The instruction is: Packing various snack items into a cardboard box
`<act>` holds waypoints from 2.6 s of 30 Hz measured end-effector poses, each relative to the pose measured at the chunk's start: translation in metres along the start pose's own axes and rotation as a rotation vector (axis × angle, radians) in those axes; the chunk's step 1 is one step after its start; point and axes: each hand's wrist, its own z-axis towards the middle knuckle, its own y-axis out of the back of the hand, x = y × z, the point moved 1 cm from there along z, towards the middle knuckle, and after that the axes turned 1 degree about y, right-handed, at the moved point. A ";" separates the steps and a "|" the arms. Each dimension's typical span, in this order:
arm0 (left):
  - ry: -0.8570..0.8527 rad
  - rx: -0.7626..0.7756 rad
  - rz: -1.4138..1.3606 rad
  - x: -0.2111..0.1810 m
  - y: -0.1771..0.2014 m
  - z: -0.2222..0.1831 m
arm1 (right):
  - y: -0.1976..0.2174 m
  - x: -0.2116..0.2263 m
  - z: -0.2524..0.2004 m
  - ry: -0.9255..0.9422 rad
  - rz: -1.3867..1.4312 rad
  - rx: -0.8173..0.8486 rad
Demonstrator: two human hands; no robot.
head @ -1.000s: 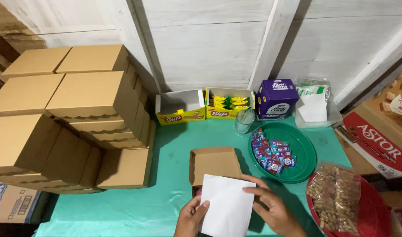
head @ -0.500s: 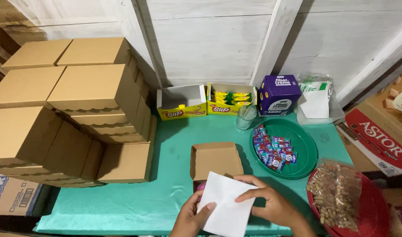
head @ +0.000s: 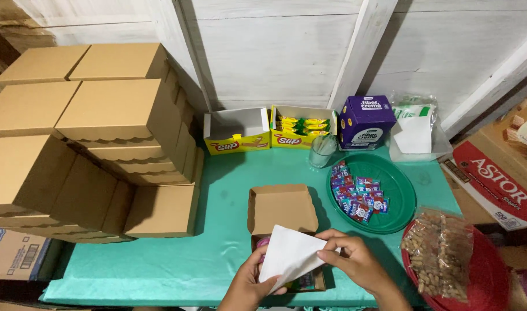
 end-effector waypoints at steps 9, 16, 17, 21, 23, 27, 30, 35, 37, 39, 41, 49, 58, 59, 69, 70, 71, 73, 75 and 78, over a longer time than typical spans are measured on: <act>-0.187 -0.032 0.006 -0.009 0.000 -0.011 | -0.006 -0.008 0.006 0.059 0.102 -0.038; -0.420 -0.096 0.212 0.008 0.006 -0.005 | -0.009 -0.025 0.007 0.095 0.063 -0.259; -0.501 -0.180 0.283 0.006 0.002 -0.005 | -0.008 -0.031 0.008 0.083 0.111 -0.283; -0.419 -0.258 0.230 0.012 0.012 -0.002 | -0.015 -0.031 0.007 0.214 0.094 -0.238; -0.461 -0.230 0.213 0.013 0.013 -0.003 | -0.022 -0.024 0.004 0.262 -0.034 -0.279; -0.468 -0.284 0.146 0.017 0.016 0.000 | -0.021 -0.026 -0.001 0.350 0.024 -0.256; -0.527 -0.301 0.190 0.028 0.027 0.005 | -0.015 -0.037 -0.001 0.198 0.086 -0.139; -0.491 -0.294 0.188 0.023 0.022 -0.001 | -0.020 -0.026 -0.004 0.277 0.012 -0.229; -0.447 -0.271 0.144 0.011 0.010 -0.011 | -0.021 -0.029 -0.005 0.218 0.066 -0.291; -0.402 -0.249 0.101 -0.003 -0.002 -0.022 | -0.020 -0.036 -0.005 0.156 0.120 -0.352; -0.263 -0.267 0.094 -0.020 -0.013 -0.034 | -0.020 -0.043 -0.004 0.221 0.153 -0.345; -0.186 -0.327 0.250 -0.040 -0.030 -0.031 | -0.023 -0.026 -0.010 0.131 0.151 -0.291; -0.318 -0.474 0.290 -0.007 -0.016 -0.013 | -0.062 -0.027 -0.014 -0.077 0.435 -0.475; -0.324 -0.469 0.300 -0.004 -0.014 -0.014 | -0.064 -0.029 -0.016 -0.057 0.437 -0.475; -0.257 -0.407 0.093 -0.002 -0.021 -0.020 | -0.073 -0.035 -0.022 -0.069 0.447 -0.409; -0.283 -0.427 0.078 0.001 -0.021 -0.019 | -0.076 -0.038 -0.023 -0.078 0.444 -0.417; -0.309 -0.446 0.063 0.004 -0.020 -0.017 | -0.079 -0.041 -0.024 -0.088 0.441 -0.425; -0.304 -0.459 0.064 0.007 -0.022 -0.017 | -0.092 -0.042 -0.028 -0.076 0.493 -0.463; -0.296 -0.472 0.066 0.011 -0.023 -0.015 | -0.101 -0.042 -0.030 -0.066 0.545 -0.504; -0.347 -0.455 0.048 0.016 -0.025 -0.014 | -0.109 -0.047 -0.031 -0.014 0.549 -0.608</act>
